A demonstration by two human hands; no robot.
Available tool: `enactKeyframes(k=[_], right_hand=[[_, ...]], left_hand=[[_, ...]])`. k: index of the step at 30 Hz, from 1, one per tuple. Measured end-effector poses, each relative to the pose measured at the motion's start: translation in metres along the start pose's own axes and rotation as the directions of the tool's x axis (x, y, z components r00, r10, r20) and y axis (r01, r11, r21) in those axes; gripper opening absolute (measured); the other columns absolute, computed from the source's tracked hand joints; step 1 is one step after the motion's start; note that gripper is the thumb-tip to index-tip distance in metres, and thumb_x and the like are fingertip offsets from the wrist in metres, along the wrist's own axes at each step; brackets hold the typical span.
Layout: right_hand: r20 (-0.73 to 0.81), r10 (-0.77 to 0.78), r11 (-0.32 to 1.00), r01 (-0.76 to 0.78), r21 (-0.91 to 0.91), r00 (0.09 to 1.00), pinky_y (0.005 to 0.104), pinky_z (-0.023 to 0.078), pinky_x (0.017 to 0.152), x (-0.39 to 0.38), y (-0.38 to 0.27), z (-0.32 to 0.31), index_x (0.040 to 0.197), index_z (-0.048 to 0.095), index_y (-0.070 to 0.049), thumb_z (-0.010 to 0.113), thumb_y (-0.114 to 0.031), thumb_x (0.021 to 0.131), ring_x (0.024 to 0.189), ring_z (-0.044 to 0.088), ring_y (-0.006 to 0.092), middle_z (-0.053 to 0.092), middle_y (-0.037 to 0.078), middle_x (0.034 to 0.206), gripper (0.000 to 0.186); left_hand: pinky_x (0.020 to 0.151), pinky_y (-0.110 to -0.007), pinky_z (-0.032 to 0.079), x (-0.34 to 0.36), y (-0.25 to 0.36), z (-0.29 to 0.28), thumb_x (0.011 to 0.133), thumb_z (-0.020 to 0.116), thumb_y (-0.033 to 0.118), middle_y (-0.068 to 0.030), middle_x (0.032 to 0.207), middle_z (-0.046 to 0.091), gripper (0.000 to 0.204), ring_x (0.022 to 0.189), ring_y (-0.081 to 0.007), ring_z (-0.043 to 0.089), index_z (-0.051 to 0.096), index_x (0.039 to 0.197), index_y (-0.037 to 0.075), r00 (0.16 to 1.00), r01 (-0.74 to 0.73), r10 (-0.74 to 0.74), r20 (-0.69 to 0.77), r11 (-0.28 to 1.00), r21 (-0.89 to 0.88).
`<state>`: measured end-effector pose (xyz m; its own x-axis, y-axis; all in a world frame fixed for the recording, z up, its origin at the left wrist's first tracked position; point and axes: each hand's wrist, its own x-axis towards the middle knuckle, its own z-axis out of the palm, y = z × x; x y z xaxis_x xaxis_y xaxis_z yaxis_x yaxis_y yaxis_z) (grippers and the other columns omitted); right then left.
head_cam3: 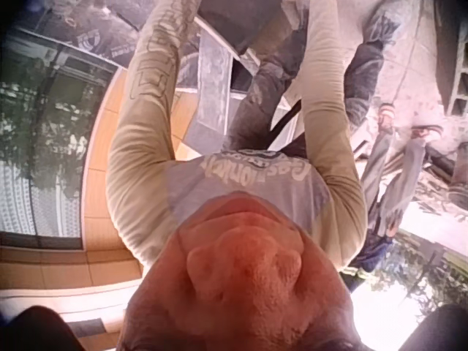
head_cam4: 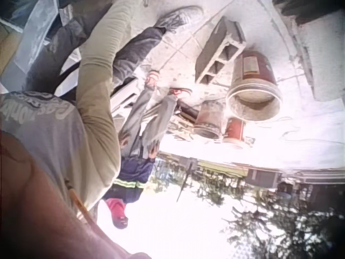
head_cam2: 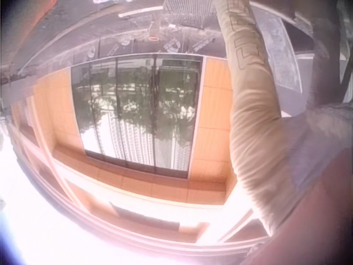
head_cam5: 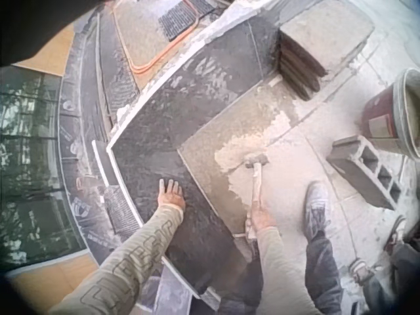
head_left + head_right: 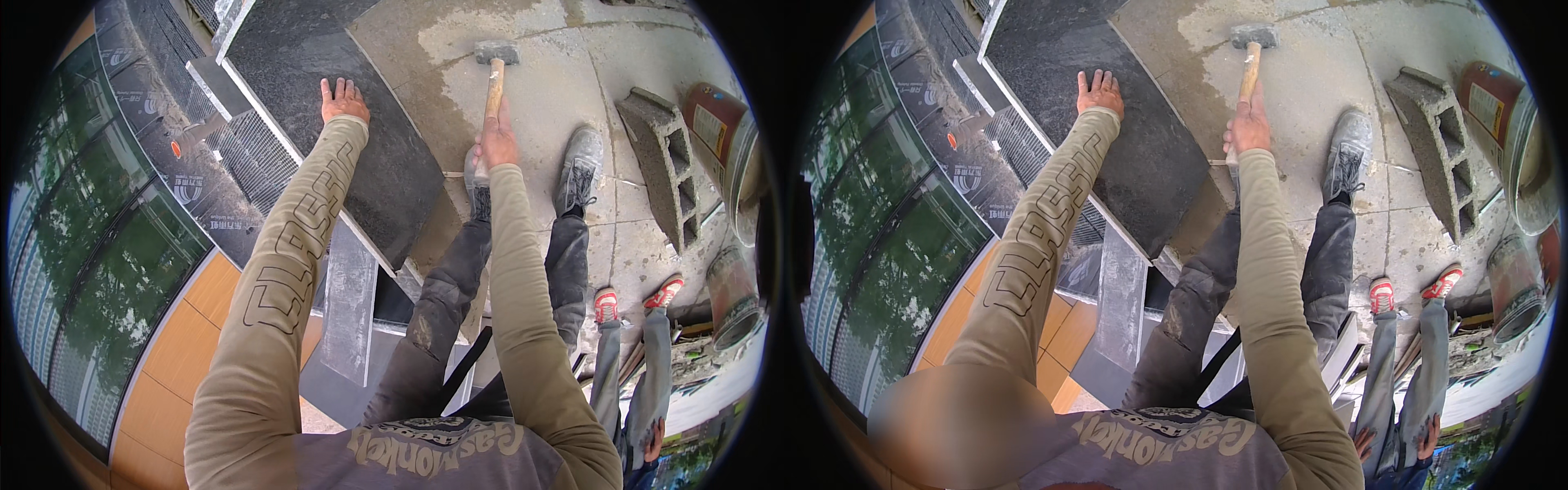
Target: The person spreads cement on the floor using a trowel, then places a large tile onto the prepared area. They use a rubber mallet to tap the tile into position and adjust its alignment.
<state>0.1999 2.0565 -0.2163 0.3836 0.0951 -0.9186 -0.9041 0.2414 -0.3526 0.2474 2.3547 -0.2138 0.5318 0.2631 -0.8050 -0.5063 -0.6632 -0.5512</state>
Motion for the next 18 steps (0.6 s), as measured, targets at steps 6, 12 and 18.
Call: enactKeyframes(k=[6,12,18], right_hand=[[0.106,0.075,0.924,-0.029,-0.380,0.992,0.0451,0.060,0.052,-0.049,0.073,0.074,0.164,0.005,-0.034,0.042,-0.032,0.109,0.060,0.070,0.0340,0.071,0.029,0.101,0.066],[0.232,0.332,0.883,-0.215,-0.416,0.914,0.0377,0.049,0.045,-0.065,0.071,0.031,0.164,0.016,-0.036,0.044,-0.032,0.109,0.051,0.050,0.0167,0.054,0.008,0.074,0.062],[0.084,0.088,0.993,-0.095,0.077,0.993,0.0337,0.047,0.043,-0.032,0.016,0.010,0.165,0.015,-0.034,0.042,-0.031,0.109,0.050,0.049,0.0147,0.051,0.006,0.073,0.062]], left_hand=[[0.128,-0.056,0.009,0.008,0.011,-0.011,0.107,0.026,0.022,-0.0065,0.170,0.026,0.055,0.158,-0.0237,0.020,0.035,0.160,0.009,0.994,0.003,0.006,-0.111,0.997,0.081],[0.128,-0.051,0.012,-0.004,-0.024,-0.024,0.106,0.036,0.022,-0.0066,0.169,0.028,0.054,0.158,-0.0230,0.022,0.037,0.158,0.009,0.989,-0.148,0.148,0.001,0.989,-0.021],[0.125,-0.062,0.010,-0.071,-0.092,-0.056,0.107,0.035,0.026,-0.0054,0.169,0.029,0.055,0.158,-0.0257,0.020,0.035,0.160,0.010,0.995,0.089,-0.089,-0.055,0.996,0.009]])
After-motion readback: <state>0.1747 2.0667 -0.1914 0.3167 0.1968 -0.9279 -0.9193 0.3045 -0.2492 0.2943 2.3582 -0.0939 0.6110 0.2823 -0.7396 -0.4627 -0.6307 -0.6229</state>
